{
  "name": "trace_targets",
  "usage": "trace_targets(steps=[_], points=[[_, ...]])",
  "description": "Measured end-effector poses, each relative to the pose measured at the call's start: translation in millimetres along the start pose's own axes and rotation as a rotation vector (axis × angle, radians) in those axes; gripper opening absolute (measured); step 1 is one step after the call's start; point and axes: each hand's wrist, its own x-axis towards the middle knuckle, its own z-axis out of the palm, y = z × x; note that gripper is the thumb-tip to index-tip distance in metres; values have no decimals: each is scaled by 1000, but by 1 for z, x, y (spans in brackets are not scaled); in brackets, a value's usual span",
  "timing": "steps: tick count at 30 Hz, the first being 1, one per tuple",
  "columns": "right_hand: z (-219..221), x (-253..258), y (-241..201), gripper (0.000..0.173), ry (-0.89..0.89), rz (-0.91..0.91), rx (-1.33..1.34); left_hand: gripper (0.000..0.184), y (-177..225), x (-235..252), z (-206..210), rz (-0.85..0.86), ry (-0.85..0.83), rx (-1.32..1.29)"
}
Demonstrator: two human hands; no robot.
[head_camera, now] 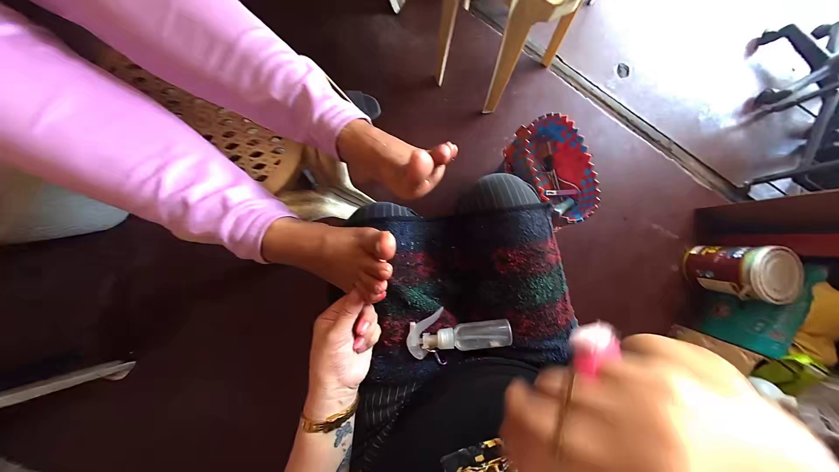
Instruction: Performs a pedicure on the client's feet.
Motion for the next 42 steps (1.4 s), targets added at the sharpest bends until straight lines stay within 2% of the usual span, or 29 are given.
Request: trace_targets(steps=[1, 2, 4, 6, 8, 10, 13, 16, 18, 24, 28, 30, 31, 34, 37, 40, 42], points=[[-2, -2, 48, 22, -61, 0, -3, 31, -1, 0, -1, -7, 1, -4], [4, -4, 99, 19, -76, 95, -21, 31, -2, 0, -2, -12, 1, 0], [21, -4, 207, 17, -156, 404, -36, 32, -1, 1, -1, -4, 7, 14], [49, -3, 296, 21, -215, 789, 4, 31, -1, 0, 0, 7, 8, 22], [86, -17, 362, 20, -187, 940, 1, 29, 0, 0, 1, 11, 5, 24], [123, -28, 398, 23, -150, 993, 6, 27, 1, -1, 1, 7, 9, 32], [156, -23, 412, 28, -173, 1169, -28, 25, 1, -1, 1, 7, 6, 42], [163, -2, 410, 36, -180, 1383, -11, 23, 1, -1, -1, -2, 2, 28], [166, 0, 416, 35, -155, 1441, 7, 24, 1, -1, -2, -3, -6, 25], [161, -16, 433, 28, 15, 1278, 266, 25, 2, 0, -2, -7, -21, 19], [137, -21, 401, 37, 75, 1307, 798, 27, 2, 0, 1, -2, -1, 27], [135, -28, 392, 40, 156, 1328, 953, 29, 1, 0, 1, 0, 13, 29], [137, -32, 391, 42, 195, 1335, 928, 30, 1, 1, 1, -2, 12, 26], [145, -39, 393, 57, 264, 1357, 633, 31, 1, 1, 2, 2, 6, 20], [140, -40, 386, 68, 333, 1302, 463, 32, 0, 0, 2, 11, 7, 23], [127, -38, 374, 61, 365, 1183, 496, 33, 0, 0, 2, 22, -1, 22], [123, -39, 368, 48, 404, 1110, 567, 33, 0, 1, 3, 30, -2, 18]])
